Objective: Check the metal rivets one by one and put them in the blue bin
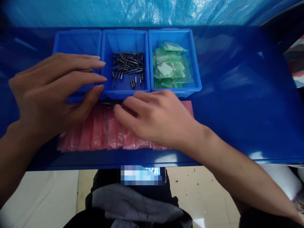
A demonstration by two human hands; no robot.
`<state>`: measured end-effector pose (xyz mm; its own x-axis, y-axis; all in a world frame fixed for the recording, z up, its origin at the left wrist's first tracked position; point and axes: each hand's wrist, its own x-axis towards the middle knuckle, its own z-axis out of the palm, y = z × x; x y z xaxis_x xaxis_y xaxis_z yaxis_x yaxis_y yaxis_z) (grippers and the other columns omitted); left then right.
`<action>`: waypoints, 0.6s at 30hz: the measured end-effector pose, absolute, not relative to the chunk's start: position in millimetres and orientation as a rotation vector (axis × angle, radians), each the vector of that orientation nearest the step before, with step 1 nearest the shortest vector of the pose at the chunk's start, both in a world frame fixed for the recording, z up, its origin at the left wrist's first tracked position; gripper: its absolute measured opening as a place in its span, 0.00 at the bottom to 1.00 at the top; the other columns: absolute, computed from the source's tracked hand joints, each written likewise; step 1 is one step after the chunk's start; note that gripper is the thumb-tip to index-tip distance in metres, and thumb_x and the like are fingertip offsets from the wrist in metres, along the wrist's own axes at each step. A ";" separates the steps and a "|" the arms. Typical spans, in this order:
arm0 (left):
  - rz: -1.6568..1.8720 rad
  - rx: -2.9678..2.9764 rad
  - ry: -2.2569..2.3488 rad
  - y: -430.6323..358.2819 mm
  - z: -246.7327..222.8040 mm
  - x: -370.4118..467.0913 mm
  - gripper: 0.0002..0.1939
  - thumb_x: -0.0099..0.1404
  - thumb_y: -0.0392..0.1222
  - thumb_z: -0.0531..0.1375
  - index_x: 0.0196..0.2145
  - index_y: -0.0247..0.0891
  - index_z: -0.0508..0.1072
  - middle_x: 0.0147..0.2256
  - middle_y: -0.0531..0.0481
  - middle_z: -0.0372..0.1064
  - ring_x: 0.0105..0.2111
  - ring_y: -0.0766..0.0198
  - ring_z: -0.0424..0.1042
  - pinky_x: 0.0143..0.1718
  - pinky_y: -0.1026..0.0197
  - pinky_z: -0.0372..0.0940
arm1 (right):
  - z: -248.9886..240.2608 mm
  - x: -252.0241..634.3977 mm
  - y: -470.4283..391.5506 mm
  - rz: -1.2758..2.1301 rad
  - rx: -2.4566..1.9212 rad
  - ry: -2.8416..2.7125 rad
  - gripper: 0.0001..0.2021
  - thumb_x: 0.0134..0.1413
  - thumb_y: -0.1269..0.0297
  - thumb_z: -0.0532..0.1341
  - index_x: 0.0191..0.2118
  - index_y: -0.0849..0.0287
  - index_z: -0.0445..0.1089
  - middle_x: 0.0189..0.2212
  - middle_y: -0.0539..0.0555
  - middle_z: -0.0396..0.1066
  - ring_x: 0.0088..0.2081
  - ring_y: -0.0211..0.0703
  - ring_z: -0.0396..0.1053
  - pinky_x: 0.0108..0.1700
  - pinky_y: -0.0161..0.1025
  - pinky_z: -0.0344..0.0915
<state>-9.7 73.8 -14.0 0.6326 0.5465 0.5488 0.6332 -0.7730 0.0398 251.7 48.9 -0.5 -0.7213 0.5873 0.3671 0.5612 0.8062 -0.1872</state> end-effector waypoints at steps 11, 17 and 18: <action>-0.826 -2.738 -0.988 71.4 -11.8 -8.4 0.09 0.77 0.35 0.56 0.50 0.38 0.74 0.57 0.55 0.75 0.64 0.56 0.75 0.64 0.46 0.76 | -10.2 249.5 45.9 -0.571 -0.618 -2.754 0.09 0.71 0.75 0.57 0.45 0.66 0.77 0.34 0.54 0.75 0.35 0.42 0.70 0.32 0.40 0.58; -0.824 -2.739 -0.997 72.9 -11.5 -9.8 0.10 0.78 0.37 0.53 0.50 0.42 0.73 0.57 0.62 0.74 0.63 0.57 0.75 0.62 0.43 0.77 | -9.2 247.2 44.2 -0.648 -0.637 -2.734 0.08 0.70 0.75 0.59 0.43 0.64 0.77 0.35 0.54 0.79 0.34 0.41 0.70 0.31 0.40 0.58; -0.820 -2.741 -1.000 73.2 -11.2 -9.9 0.11 0.78 0.37 0.53 0.50 0.42 0.73 0.57 0.62 0.74 0.64 0.56 0.75 0.62 0.43 0.76 | -8.7 246.4 43.5 -0.670 -0.646 -2.730 0.08 0.69 0.76 0.60 0.41 0.64 0.77 0.32 0.53 0.77 0.33 0.41 0.69 0.30 0.40 0.58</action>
